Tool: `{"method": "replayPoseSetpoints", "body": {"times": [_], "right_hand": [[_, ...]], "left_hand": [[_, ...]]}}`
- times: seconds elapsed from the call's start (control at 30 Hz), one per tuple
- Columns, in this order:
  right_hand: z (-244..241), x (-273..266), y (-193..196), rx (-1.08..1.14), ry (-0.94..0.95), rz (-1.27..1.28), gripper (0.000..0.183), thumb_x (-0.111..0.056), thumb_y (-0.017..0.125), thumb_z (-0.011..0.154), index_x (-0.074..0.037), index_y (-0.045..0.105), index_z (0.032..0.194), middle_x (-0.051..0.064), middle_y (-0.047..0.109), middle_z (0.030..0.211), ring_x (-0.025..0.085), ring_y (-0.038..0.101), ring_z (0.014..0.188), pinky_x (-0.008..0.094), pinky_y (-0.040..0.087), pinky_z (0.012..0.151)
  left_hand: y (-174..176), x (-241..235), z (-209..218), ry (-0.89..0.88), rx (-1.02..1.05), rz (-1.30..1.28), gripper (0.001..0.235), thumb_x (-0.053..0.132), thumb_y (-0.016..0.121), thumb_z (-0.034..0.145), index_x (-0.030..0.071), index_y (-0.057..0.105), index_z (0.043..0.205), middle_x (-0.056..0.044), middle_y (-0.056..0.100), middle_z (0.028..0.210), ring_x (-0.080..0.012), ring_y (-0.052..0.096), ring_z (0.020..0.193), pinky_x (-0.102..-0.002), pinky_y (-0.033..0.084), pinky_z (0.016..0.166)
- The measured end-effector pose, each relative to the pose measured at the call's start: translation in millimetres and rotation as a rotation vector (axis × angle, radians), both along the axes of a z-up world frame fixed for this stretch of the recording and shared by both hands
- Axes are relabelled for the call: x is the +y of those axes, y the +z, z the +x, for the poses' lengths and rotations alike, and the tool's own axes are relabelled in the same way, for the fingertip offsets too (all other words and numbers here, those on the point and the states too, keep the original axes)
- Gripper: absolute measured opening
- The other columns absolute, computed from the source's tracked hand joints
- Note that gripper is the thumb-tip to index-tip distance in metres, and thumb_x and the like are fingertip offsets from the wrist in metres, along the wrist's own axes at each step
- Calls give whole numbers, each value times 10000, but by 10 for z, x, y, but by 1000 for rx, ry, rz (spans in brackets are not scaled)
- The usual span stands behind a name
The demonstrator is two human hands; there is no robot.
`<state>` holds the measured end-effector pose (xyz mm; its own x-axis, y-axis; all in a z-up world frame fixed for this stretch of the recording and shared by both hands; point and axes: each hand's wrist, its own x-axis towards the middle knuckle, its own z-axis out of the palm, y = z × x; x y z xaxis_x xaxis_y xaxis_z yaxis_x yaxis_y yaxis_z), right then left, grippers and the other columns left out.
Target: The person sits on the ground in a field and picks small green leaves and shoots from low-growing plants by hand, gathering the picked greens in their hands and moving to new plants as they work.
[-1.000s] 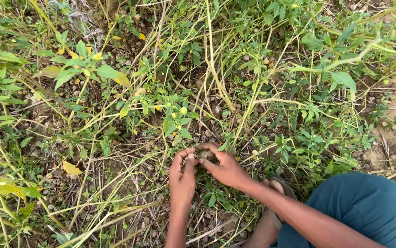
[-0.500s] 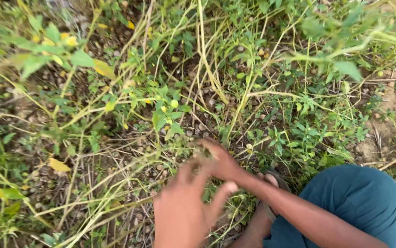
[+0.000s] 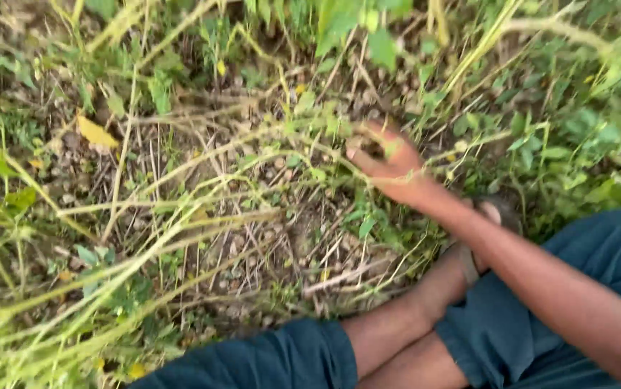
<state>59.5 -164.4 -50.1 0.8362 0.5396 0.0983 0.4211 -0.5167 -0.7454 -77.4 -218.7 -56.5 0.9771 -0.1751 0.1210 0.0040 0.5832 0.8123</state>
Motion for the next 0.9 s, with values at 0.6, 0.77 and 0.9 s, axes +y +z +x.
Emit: {"method": "replayPoseSetpoints", "body": {"times": [0.6,0.77,0.9], "right_hand": [[-34,126,261,262,-19,34,343,-260,672,1016,-72,653,1302,76,676,1040,179,624,914,361,506,820],[-12,202,279,505,-38,161,335,-194,644,1012,-74,618,1324,-4,644,1016,66,606,856,252,555,718],[-52,230,375,519,-64,151,369,-195,655,993,-53,607,1330,-4,633,1017,76,601,876,272,552,693]], "left_hand": [[26,-60,1,-80,108,-202,304,358,557,1061,81,439,1022,-26,436,946,-104,434,926,-313,428,885],[377,541,21,-45,49,-180,362,393,573,1089,66,447,1000,-33,454,931,-111,449,917,-332,430,893],[39,96,-46,-139,76,-302,384,376,592,1116,70,438,944,-16,445,911,-111,444,887,-350,434,855]]}}
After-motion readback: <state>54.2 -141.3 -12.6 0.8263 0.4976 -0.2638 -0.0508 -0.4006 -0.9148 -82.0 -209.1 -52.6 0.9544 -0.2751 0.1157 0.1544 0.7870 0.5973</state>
